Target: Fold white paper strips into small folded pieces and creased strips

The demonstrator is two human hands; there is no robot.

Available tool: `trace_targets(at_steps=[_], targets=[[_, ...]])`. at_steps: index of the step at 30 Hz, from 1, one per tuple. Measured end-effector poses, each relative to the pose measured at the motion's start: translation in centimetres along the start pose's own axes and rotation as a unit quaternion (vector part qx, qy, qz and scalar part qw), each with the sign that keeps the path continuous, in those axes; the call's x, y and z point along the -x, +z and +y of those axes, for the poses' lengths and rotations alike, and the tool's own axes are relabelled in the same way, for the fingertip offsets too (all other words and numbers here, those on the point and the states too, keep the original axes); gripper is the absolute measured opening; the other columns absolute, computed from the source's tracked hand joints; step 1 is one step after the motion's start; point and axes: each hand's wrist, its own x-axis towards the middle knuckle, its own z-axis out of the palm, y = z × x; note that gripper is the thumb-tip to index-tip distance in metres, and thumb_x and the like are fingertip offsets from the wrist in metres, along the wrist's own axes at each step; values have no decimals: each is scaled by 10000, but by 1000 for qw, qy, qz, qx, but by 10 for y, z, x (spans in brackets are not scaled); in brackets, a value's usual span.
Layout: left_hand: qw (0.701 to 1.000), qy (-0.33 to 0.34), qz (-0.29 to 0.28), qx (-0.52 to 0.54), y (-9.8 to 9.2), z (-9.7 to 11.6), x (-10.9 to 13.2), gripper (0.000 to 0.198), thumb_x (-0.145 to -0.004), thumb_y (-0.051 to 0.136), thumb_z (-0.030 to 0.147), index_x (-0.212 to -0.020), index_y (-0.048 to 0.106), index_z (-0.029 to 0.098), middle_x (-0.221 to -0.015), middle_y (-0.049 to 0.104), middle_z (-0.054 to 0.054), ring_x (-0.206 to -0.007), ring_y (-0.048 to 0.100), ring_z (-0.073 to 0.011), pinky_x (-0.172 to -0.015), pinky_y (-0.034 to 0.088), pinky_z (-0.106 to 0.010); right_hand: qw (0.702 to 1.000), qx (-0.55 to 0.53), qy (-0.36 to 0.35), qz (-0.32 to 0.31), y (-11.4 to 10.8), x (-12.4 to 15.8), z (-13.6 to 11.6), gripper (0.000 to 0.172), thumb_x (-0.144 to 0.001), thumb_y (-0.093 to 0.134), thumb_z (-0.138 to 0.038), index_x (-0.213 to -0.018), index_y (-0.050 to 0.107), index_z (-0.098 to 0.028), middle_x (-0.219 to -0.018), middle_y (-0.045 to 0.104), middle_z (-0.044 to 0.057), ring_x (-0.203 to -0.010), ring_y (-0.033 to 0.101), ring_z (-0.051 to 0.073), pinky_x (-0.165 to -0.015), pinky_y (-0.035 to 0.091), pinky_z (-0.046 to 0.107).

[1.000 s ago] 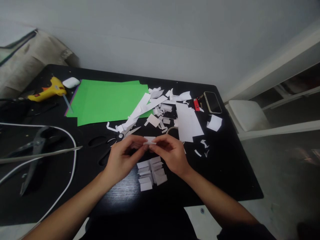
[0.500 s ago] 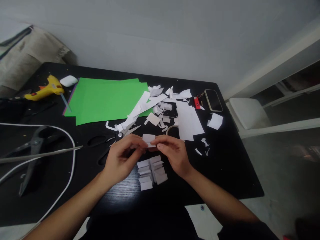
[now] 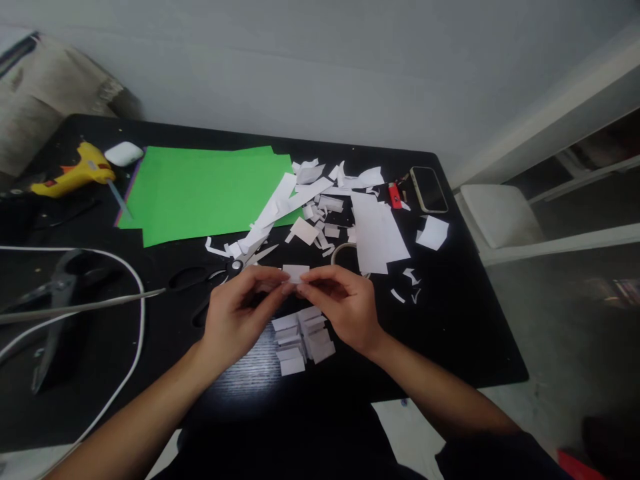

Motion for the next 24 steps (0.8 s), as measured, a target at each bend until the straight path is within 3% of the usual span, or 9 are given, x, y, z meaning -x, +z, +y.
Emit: trace_targets(at_steps=[16,24], targets=[[998,-34,5,44,5,3,0,63,-904,749,186,-929,697,211,-822,749,17,-702,711,-111,-656,589,-216,1000,4,-1,15,2,1,0,67,-815,834,-245,-846,775,-244,-821,770,4,-750,749,166,-736,656,320],[998,-52,-9,35,7,0,0,36,-923,731,230,-944,720,205,-853,768,-9,-723,728,-135,-665,614,-239,1000,-1,3,-2,2,-2,8,127,-821,830,-302,-863,734,-229,-841,748,8,-730,726,157,-737,655,320]])
